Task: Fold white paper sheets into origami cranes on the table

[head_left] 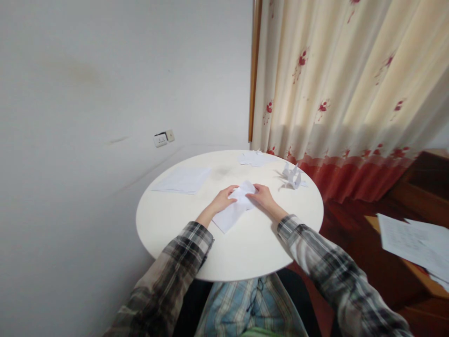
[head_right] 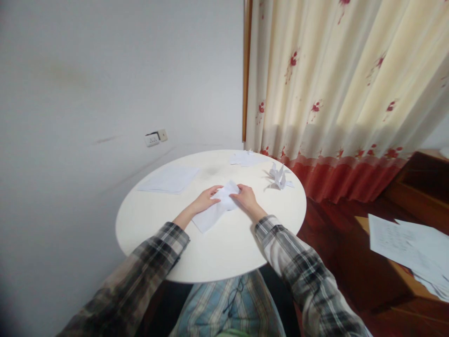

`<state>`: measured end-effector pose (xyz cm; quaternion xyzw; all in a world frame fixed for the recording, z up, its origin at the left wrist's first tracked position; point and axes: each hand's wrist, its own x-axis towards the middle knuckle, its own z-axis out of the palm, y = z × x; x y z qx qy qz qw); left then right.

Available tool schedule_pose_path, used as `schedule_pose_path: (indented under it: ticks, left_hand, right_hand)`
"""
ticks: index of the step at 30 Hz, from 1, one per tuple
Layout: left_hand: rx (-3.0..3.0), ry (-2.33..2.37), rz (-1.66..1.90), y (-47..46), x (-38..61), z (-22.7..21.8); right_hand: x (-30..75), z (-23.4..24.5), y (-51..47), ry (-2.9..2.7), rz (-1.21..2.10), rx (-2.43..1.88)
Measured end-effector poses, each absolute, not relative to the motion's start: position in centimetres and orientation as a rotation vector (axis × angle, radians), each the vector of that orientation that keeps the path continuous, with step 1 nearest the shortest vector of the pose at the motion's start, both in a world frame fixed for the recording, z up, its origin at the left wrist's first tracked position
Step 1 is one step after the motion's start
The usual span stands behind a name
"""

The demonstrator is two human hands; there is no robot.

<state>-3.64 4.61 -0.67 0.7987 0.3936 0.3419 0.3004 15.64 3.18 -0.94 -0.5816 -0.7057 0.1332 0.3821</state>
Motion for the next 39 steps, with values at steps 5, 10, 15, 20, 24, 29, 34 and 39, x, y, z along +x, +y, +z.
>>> schedule_pose_path:
  ticks: [5,10,15,20,24,29,34,39]
  left_hand:
    - [2.500,1.409,0.955,4.3,-4.1,-0.8]
    - [2.610,1.432,0.707,3.6,-2.9,-1.1]
    - [2.640,1.370,0.577,3.8,-2.3,-1.9]
    - [2.573,1.248,0.516,4.2,-2.9,-1.9]
    - [2.567,1.189,0.633,4.2,-3.0,-1.5]
    - [2.651,1.303,0.571,4.3,-3.1,-2.0]
    - [2.676,1.415,0.453,4.3,-3.1,-2.2]
    - [2.701,1.461,0.482,4.3,-3.2,-2.0]
  right_hand:
    - [15.3,-1.0,3.3,-1.773,0.293,-1.588]
    - [15.0,-1.3,3.6,-1.692,0.287,-1.640]
    - [14.7,-1.2,3.6,-1.655,0.257,-1.689]
    - [15.2,-1.3,3.6,-1.649,0.226,-1.792]
    - [15.5,-1.6,3.9,-1.678,0.222,-1.782]
    - [15.2,-1.6,3.9,-1.755,0.190,-1.755]
    - [15.0,-1.6,3.9,-1.817,0.189,-1.701]
    - [15.0,-1.9,3.8,-1.846,0.227,-1.595]
